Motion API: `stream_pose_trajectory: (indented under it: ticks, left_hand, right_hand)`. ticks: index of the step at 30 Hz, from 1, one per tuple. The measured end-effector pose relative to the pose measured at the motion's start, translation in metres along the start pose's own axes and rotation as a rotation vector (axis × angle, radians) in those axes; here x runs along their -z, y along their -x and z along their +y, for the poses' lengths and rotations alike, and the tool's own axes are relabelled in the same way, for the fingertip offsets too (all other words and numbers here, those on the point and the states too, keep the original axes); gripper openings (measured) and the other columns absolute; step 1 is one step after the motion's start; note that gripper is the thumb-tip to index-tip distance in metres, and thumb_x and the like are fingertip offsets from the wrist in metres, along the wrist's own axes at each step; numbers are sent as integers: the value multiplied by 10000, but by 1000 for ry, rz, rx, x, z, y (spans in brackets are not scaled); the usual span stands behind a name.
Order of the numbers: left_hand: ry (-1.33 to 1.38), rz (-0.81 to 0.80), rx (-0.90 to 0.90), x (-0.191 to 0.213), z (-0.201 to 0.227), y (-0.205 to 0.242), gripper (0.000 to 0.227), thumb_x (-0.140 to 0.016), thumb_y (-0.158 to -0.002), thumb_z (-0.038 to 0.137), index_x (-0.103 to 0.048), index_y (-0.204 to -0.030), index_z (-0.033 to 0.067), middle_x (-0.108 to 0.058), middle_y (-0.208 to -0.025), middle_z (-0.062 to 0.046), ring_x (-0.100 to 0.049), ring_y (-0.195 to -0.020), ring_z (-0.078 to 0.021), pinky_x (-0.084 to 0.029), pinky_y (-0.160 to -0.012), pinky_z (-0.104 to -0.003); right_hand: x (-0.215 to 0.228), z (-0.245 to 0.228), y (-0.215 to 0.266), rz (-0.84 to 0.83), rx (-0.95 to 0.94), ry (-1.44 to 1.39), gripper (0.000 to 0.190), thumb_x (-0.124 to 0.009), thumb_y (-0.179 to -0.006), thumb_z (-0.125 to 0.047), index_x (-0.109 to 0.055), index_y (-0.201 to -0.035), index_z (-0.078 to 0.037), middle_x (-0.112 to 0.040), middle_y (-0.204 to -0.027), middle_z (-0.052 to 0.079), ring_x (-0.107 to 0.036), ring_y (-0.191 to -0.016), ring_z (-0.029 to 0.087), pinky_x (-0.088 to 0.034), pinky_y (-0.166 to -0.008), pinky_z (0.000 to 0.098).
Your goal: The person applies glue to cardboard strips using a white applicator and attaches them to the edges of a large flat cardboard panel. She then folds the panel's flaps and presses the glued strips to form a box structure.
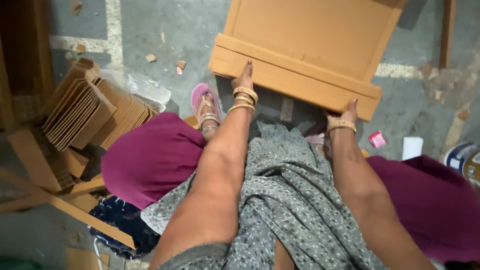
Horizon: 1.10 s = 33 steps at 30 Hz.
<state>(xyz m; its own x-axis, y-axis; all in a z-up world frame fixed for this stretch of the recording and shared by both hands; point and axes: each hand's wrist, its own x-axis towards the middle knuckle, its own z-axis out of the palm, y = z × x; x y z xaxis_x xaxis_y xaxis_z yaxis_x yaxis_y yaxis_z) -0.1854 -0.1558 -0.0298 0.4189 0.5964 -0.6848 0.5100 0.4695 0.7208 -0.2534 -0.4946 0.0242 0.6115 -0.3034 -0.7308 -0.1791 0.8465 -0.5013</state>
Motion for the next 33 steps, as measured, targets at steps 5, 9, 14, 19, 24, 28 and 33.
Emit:
stream_pose_trajectory:
  ticks: [5,9,14,19,24,28,33]
  left_hand:
    - [143,63,31,-7,-10,-8,698,-928,-684,305,-636,-1087,-184,-749,-1111,-237,-732,-969,-285,-584,-887,-397]
    - [65,-30,-65,2,-7,3,697,-880,-697,397,-716,-1063,-173,-771,-1098,-229,-715,-937,-279,-560,-843,-391]
    - [-108,-325,198,-13,-15,65,769,-791,-742,541,-643,-1207,-54,-683,-1189,-149,-664,-990,-286,-579,-780,-465]
    - [-129,-296,217,-30,-30,78,757,-793,-750,564,-685,-1164,-61,-729,-1113,-171,-698,-937,-298,-590,-748,-467]
    - [-211,-234,218,-30,-23,82,722,-821,-763,565,-760,-1070,-86,-761,-1025,-201,-686,-799,-313,-552,-714,-468]
    - [-175,-312,187,-20,-25,73,665,-820,-723,529,-758,-1106,-11,-751,-1052,-132,-709,-867,-267,-605,-767,-448]
    - [39,-256,-247,8,-9,17,722,-820,-780,493,-664,-1247,-35,-716,-1234,-128,-668,-1062,-241,-506,-962,-384]
  right_hand:
    - [-4,-2,5,108,-4,0,656,-649,-972,-491,-474,-1502,-145,-509,-1532,203,-521,-1371,462,-452,-1077,763]
    - [5,6,2,71,54,49,682,-632,-929,-509,-449,-1497,-179,-473,-1534,168,-471,-1384,442,-404,-1071,777]
    - [-12,49,-1,-17,31,-26,667,-746,-925,-386,-456,-1492,-189,-476,-1546,137,-454,-1404,416,-364,-1103,792]
    - [-22,69,-5,76,-4,82,569,-747,-904,-338,-553,-1429,-232,-509,-1502,37,-464,-1377,363,-328,-1080,790]
    - [-23,73,-7,86,12,111,569,-724,-896,-356,-551,-1425,-239,-506,-1487,35,-457,-1391,361,-342,-1083,799]
    - [-25,64,2,-57,-1,76,582,-736,-914,-379,-533,-1432,-206,-526,-1511,94,-471,-1404,395,-347,-1102,788]
    - [-6,27,6,39,5,31,684,-727,-912,-475,-490,-1474,-165,-512,-1526,153,-464,-1410,448,-380,-1075,760]
